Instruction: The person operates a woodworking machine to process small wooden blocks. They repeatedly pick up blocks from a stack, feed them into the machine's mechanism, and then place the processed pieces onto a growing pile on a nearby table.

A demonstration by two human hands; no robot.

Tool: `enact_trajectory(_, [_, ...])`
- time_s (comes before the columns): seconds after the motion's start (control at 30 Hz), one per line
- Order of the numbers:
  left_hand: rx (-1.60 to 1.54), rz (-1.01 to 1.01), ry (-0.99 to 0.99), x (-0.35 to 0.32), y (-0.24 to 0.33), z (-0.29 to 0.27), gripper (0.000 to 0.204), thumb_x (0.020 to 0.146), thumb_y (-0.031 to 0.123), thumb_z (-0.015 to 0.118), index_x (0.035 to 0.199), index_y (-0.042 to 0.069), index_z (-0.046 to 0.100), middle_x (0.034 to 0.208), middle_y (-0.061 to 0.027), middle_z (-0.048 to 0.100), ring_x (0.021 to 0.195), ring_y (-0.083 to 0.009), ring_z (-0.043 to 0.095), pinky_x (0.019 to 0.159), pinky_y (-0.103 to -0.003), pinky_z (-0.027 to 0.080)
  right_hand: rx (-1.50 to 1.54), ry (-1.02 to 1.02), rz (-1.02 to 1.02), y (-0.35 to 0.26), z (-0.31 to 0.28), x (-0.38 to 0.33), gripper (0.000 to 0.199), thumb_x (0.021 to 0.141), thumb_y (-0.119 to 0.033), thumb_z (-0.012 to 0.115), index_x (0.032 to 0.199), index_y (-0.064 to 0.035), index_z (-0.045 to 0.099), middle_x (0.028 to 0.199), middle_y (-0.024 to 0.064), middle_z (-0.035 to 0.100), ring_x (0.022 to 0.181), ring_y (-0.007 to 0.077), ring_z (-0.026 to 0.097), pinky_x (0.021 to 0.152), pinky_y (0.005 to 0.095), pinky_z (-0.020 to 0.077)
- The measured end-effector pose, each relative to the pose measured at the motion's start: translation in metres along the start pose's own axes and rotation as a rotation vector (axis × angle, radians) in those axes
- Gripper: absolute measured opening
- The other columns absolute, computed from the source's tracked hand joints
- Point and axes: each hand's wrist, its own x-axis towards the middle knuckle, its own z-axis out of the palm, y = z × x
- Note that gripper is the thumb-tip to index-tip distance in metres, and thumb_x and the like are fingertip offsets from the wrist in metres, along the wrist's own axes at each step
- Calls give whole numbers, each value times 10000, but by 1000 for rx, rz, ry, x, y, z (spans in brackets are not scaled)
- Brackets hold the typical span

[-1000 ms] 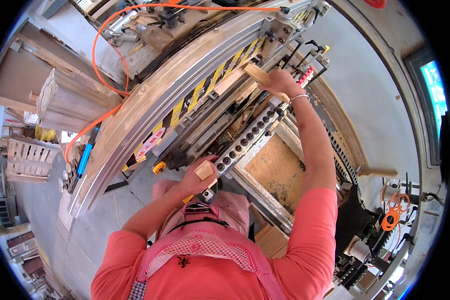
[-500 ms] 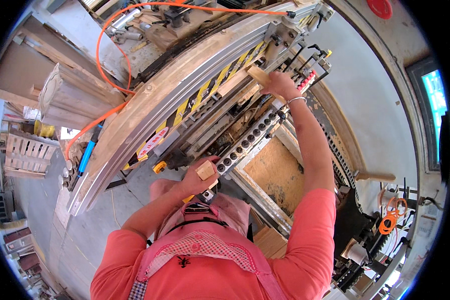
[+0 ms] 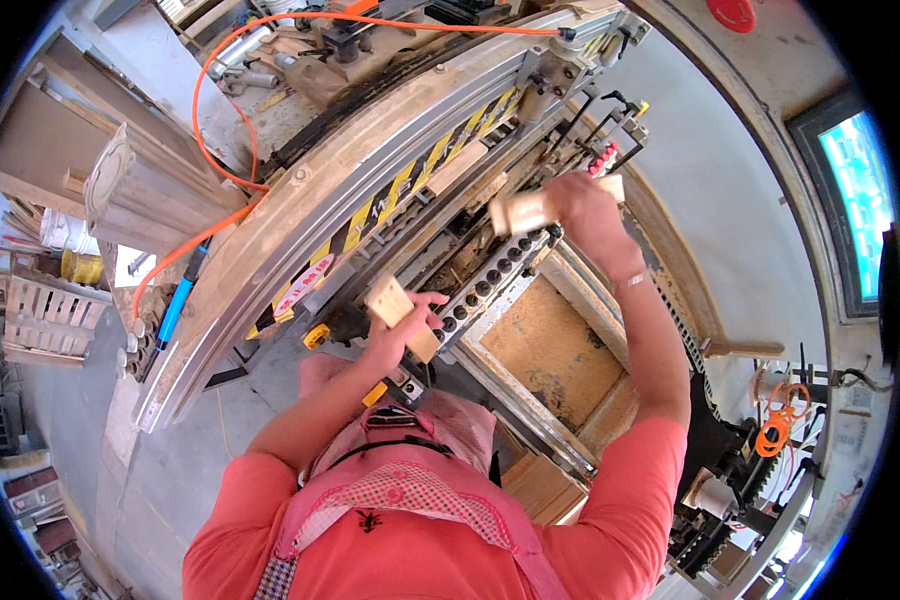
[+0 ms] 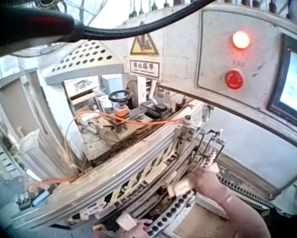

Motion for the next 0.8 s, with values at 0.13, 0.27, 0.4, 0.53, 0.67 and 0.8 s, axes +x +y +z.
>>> enact_trajectory(0.13, [-56,-115,-45,25,20,9,270,914,260,523,1049,29,562,1032,-151,625,646,-99,506,607,-245,449,143,33,-283,-74,-30,-26,306,661,-31,631,963,-70,598,995,72,629,998,245,603,799,341,550])
enact_trajectory(0.27, [-349,-387,-222,35,23,20,418,900,319,564,1189,20,512,1083,-111,601,731,-101,546,666,-242,470,237,-120,-551,-133,-47,-42,342,685,-88,616,1026,-69,588,1150,70,567,1142,234,507,811,312,527])
enact_trajectory(0.4, [-395,-552,-299,18,28,31,415,832,206,665,1184,42,519,1012,-64,612,898,-157,597,788,-299,512,242,-112,-692,-155,-47,-47,320,710,-165,572,1020,-84,574,1085,37,548,1067,184,491,795,282,492])
enact_trajectory(0.53, [-411,-538,-288,11,22,29,431,804,184,691,1175,42,521,999,-63,614,891,-162,600,771,-313,519,217,-113,-743,-164,-43,-49,300,731,-175,555,1015,-77,561,1088,54,545,1072,191,485,801,279,484])
enact_trajectory(0.67, [-412,-453,-247,9,25,28,426,794,169,698,1160,37,524,997,-69,611,879,-174,604,767,-325,520,185,-87,-703,-168,-40,-52,334,743,-166,547,1064,-72,555,1181,71,526,1144,207,462,811,282,474])
enact_trajectory(0.8, [-412,-436,-214,13,26,21,460,800,184,683,1197,31,508,1035,-90,615,931,-200,607,824,-337,504,133,-21,-643,-165,-42,-58,381,750,-160,539,1118,-66,552,1249,84,503,1196,219,442,810,280,468])
